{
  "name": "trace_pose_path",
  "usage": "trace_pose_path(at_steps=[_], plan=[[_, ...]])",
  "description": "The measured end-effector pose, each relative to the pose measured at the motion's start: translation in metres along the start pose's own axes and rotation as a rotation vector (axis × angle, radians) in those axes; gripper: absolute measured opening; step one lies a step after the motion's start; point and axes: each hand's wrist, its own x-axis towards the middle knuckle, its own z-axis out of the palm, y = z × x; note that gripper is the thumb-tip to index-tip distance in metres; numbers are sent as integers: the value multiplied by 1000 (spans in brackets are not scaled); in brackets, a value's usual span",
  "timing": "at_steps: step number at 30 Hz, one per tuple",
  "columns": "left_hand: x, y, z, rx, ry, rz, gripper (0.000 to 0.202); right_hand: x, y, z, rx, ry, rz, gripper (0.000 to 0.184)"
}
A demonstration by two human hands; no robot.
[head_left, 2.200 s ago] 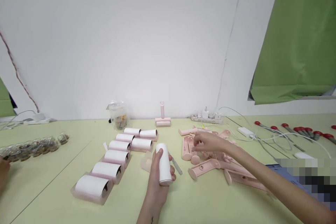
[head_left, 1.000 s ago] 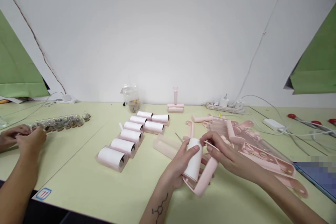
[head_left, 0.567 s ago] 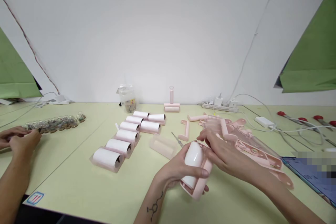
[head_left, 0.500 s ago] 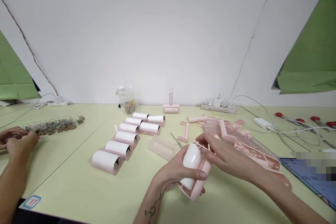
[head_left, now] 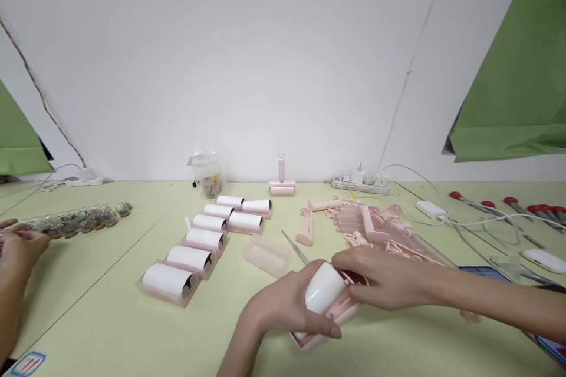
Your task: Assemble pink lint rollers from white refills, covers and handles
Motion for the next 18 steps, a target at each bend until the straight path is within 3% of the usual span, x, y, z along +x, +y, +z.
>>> trace_pose_path(at_steps=[7,10,14,16,18], plan=[[-4,3,-5,18,-48,74,69,2,1,-8,99,-111,36,6],[-6,-1,-9,15,-27,85,69,-4,4,-14,113,-126,82,23],[-4,-5,-7,-4,37,51,60,-11,16,-7,323,23,102,30],[-2,-2,-1,-37,26,67,58,-11,21,5,491,131,132,31],[2,2,10,-95,87,80,59,-9,24,22,720,219,180,39]])
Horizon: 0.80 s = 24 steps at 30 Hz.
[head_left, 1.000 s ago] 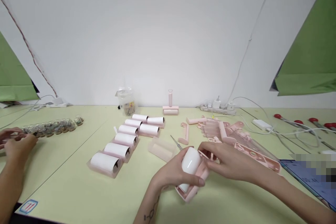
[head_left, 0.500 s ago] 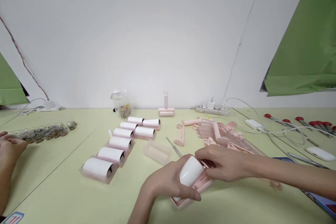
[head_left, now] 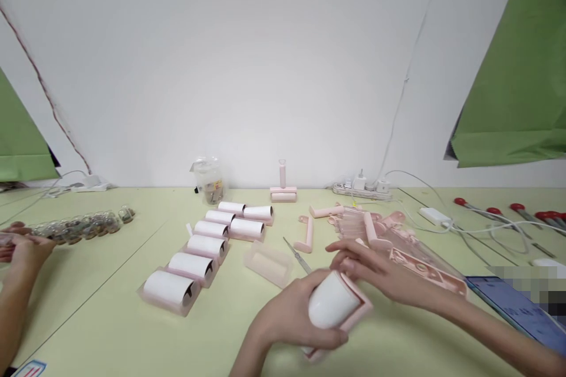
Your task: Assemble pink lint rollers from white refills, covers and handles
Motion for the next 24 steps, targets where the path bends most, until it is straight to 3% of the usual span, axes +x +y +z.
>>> trace_pose_path(at_steps=[3,6,9,11,12,14,16,19,24], plan=[[8,2,19,-62,276,8,56,3,16,23,363,-1,-24,51],[12,-2,24,-14,496,-38,65,6,23,43,492,26,-46,53],[3,-10,2,86,377,-75,95,6,23,49,467,178,34,45],[-7,-15,-25,223,287,-53,91,4,22,44,414,261,95,45],[-11,-19,-39,325,332,-63,85,2,22,40,374,300,115,47],[-16,-28,-64,450,355,-179,89,1,23,31,278,345,116,50],[-16,-37,-82,476,248,-306,95,4,23,22,204,345,85,52],[-10,-47,-91,422,81,-329,93,14,16,11,124,301,25,49],[-5,-58,-78,169,-31,-187,83,36,-7,15,-172,238,-112,41]])
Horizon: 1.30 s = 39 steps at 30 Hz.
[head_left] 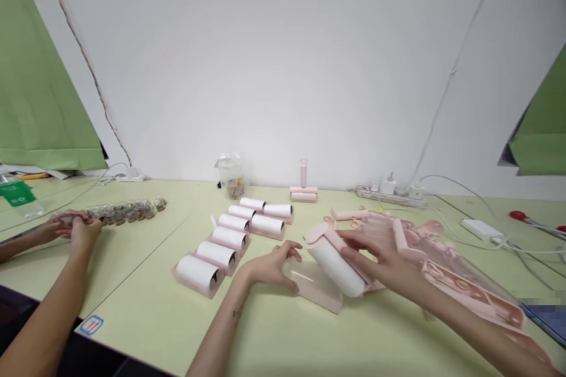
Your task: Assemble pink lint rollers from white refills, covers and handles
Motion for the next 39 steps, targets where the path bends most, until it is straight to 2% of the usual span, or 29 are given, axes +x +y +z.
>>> trace_pose_path(at_steps=[4,6,12,15,19,22,24,27,30,34,39], plan=[[0,-11,16,-363,-87,101,78,10,-5,24,-222,-109,-239,37],[0,-15,19,-463,-128,120,74,11,-3,33,-335,-140,-307,34],[1,-16,19,-539,-133,100,65,8,-10,34,-419,-147,-309,33],[0,-14,18,-534,-137,33,62,5,-12,42,-453,-194,-305,32],[-4,-11,18,-481,-123,0,60,-2,1,55,-324,-158,-231,35],[-6,-7,18,-344,-105,-7,59,2,12,39,-226,-16,-161,35],[-7,-1,19,-205,-73,-17,58,12,18,15,-329,59,-130,33],[-6,12,25,-42,-16,-30,56,31,28,-26,-604,26,-59,31],[-3,24,35,44,65,-49,51,48,41,-52,-735,-6,16,27],[3,28,46,52,89,-34,49,62,63,-58,-862,-72,113,18],[5,23,44,-2,50,-48,55,74,79,-41,-914,-115,185,22]])
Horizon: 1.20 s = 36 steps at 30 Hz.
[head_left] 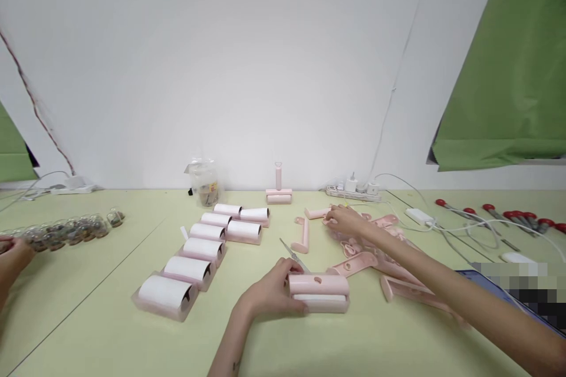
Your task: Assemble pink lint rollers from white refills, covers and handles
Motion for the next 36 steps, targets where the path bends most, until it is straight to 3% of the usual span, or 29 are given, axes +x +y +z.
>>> trace_pose_path(at_steps=[5,11,18,22,25,30,34,36], plan=[[-5,-1,-9,69,-93,-13,56,15,-1,17,53,23,118,26],[-7,-3,-12,86,-132,-26,58,22,4,25,327,74,176,24],[-7,-2,-12,122,-123,-37,59,-10,5,18,876,185,89,23],[-7,4,-15,121,-158,-43,67,-34,13,9,1010,188,-7,24],[-9,8,-18,69,-175,-39,73,-43,9,2,921,198,-26,27],[-12,13,-16,63,-161,-35,71,-34,-1,-14,561,166,-8,23],[-12,14,-13,138,-143,-93,64,-18,14,-22,245,-17,-31,8],[-12,13,-12,153,-137,-93,63,-14,22,-17,117,-130,-32,13]])
